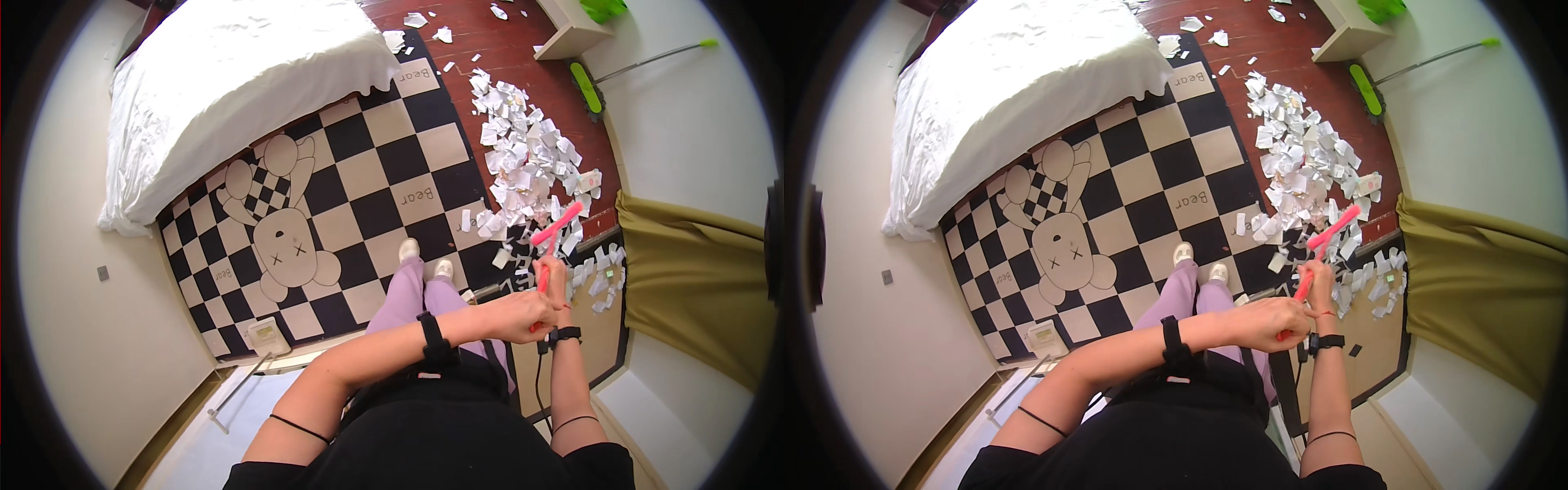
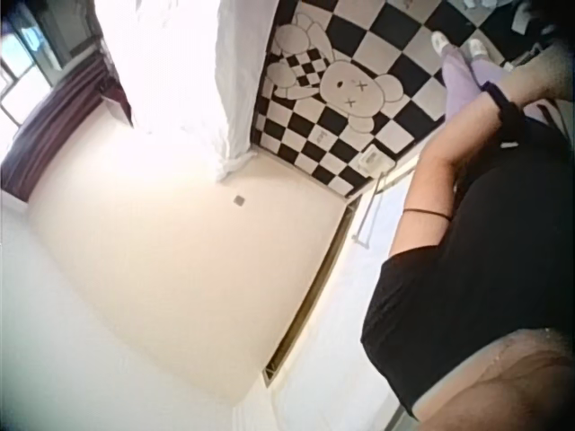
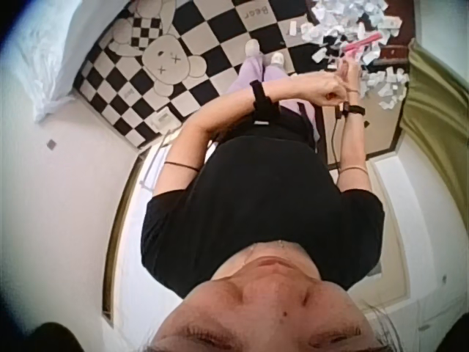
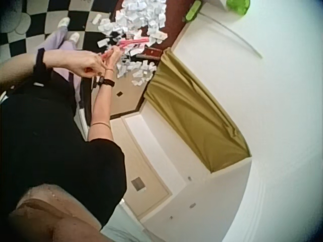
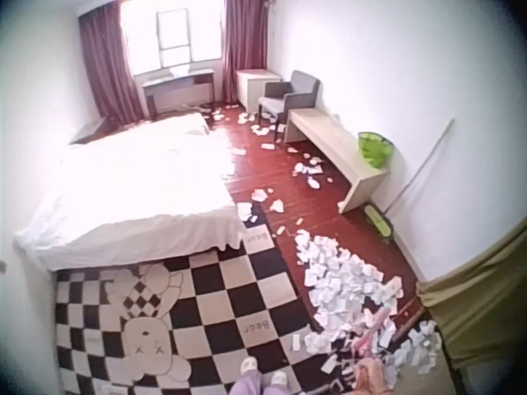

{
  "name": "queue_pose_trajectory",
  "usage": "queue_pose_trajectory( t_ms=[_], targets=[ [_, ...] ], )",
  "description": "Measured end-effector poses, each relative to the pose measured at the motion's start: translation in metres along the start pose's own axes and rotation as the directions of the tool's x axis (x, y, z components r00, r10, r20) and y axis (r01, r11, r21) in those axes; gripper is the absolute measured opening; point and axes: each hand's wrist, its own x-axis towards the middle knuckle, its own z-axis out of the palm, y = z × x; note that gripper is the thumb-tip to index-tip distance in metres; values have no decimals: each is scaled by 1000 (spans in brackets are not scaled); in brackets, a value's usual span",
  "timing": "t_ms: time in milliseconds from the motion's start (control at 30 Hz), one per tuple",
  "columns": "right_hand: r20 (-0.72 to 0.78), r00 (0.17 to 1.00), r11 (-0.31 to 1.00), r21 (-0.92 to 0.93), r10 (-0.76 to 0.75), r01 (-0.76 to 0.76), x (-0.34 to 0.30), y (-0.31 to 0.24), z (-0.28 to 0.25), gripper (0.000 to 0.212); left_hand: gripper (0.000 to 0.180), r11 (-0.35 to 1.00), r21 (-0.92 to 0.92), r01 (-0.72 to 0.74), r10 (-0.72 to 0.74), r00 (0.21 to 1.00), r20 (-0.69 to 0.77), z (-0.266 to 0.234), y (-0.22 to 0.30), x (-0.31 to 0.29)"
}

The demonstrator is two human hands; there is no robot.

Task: Sweeping white paper scraps into a pile on a bedroom floor using a pink broom.

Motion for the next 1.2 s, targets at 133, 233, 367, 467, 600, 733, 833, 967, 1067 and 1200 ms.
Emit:
queue_pose_trajectory(
  t_ms=[133, 233, 367, 467, 600, 733, 833, 967, 1067, 1200],
  targets=[
    [-104, 990, 996, -8, -93, 92, 2, -8, -22, 13, 13, 993, 47, -111, 116, 987, -110, 16, 24, 13],
    [-147, 978, 965, 192, -151, 178, -7, -30, -10, 12, 10, 980, 199, -8, -2, 999, 47, 23, 62, 19],
    [59, 974, 892, 418, -217, 173, -20, -74, 16, 8, 9, 976, 215, 27, -39, 998, 53, 29, 90, 26],
    [154, 950, 811, 568, -273, 141, -22, -92, 36, 8, 8, 967, 246, 71, -80, 996, 27, 42, 73, 30],
    [156, 936, 804, 568, -315, 176, -22, -63, 36, 7, 10, 962, 234, 137, -149, 988, 34, 56, 61, 32],
    [167, 957, 934, 310, -239, 179, -26, 6, 12, 14, 12, 991, 119, 59, -54, 998, -42, 72, 33, 32],
    [177, 980, 984, 168, -95, 65, -27, 38, -15, 17, 13, 990, 85, 116, -113, 993, -34, 73, 18, 41],
    [55, 995, 986, 150, -87, 78, -34, 38, -31, 15, 14, 995, 57, 78, -78, 997, -2, 80, 36, 49],
    [-47, 980, 948, 248, -192, 198, -39, 19, -22, 10, 11, 974, 228, 21, -34, 998, 50, 89, 62, 53],
    [-3, 966, 858, 459, -257, 230, -39, -22, 9, 8, 7, 941, 329, 75, -117, 987, 109, 92, 82, 57]
  ],
)
